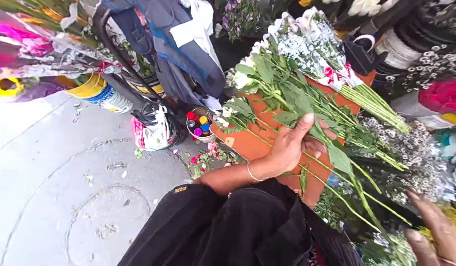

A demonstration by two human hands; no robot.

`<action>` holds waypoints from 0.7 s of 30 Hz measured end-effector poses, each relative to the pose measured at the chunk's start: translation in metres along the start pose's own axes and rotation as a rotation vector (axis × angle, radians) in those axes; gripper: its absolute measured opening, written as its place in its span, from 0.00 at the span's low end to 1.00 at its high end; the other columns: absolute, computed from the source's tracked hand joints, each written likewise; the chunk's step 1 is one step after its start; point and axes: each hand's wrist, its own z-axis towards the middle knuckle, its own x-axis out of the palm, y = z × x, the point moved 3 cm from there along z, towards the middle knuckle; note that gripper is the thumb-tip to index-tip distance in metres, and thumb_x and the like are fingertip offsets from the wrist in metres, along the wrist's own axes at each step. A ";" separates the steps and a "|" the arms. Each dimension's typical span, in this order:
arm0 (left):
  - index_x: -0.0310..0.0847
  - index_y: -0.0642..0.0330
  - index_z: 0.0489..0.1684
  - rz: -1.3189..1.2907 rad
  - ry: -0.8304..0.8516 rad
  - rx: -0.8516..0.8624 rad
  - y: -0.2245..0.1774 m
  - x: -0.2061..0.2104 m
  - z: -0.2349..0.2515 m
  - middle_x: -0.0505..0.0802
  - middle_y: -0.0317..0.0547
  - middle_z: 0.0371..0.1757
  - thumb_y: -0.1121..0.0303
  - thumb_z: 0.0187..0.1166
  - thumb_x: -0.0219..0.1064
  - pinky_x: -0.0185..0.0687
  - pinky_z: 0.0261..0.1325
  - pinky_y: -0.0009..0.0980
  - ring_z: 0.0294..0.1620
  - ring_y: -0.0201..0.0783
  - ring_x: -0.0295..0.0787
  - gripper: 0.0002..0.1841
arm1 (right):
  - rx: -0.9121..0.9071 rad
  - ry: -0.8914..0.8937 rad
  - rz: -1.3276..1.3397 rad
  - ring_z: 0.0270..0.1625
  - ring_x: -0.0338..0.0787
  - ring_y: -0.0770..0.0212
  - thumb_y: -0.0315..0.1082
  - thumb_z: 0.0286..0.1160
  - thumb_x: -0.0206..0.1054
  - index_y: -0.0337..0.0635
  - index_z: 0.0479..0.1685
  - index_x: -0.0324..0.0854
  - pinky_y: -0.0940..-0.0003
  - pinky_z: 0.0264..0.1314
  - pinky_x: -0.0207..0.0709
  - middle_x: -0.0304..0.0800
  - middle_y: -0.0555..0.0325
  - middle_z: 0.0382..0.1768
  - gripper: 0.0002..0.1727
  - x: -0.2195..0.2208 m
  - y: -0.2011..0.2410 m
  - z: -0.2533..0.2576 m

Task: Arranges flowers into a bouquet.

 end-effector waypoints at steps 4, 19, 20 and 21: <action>0.71 0.71 0.69 0.034 0.058 -0.091 -0.004 -0.036 -0.015 0.95 0.48 0.43 0.70 0.93 0.48 0.86 0.30 0.24 0.26 0.29 0.89 0.16 | -0.041 0.021 0.391 0.37 0.87 0.80 0.43 0.93 0.54 0.61 0.76 0.79 0.81 0.42 0.83 0.91 0.72 0.45 0.19 0.081 0.014 0.033; 0.84 0.65 0.62 0.805 -0.557 -0.130 -0.014 -0.272 -0.138 0.95 0.38 0.36 0.62 0.89 0.60 0.82 0.30 0.24 0.24 0.23 0.85 0.17 | -0.164 0.081 0.107 0.52 0.91 0.69 0.32 0.84 0.63 0.31 0.53 0.91 0.80 0.64 0.80 0.93 0.42 0.48 0.14 0.188 -0.081 0.062; 0.85 0.67 0.61 0.842 -0.593 -0.082 -0.015 -0.277 -0.137 0.95 0.39 0.35 0.63 0.88 0.60 0.84 0.33 0.24 0.26 0.23 0.86 0.17 | -0.163 0.049 0.048 0.53 0.91 0.64 0.30 0.80 0.65 0.27 0.51 0.91 0.79 0.65 0.78 0.92 0.35 0.47 0.15 0.192 -0.081 0.059; 0.85 0.68 0.59 0.872 -0.611 -0.030 -0.016 -0.280 -0.134 0.95 0.39 0.34 0.62 0.88 0.61 0.84 0.34 0.25 0.27 0.23 0.86 0.17 | -0.119 0.037 0.039 0.53 0.89 0.65 0.28 0.79 0.65 0.24 0.50 0.90 0.81 0.66 0.76 0.90 0.33 0.47 0.14 0.194 -0.072 0.060</action>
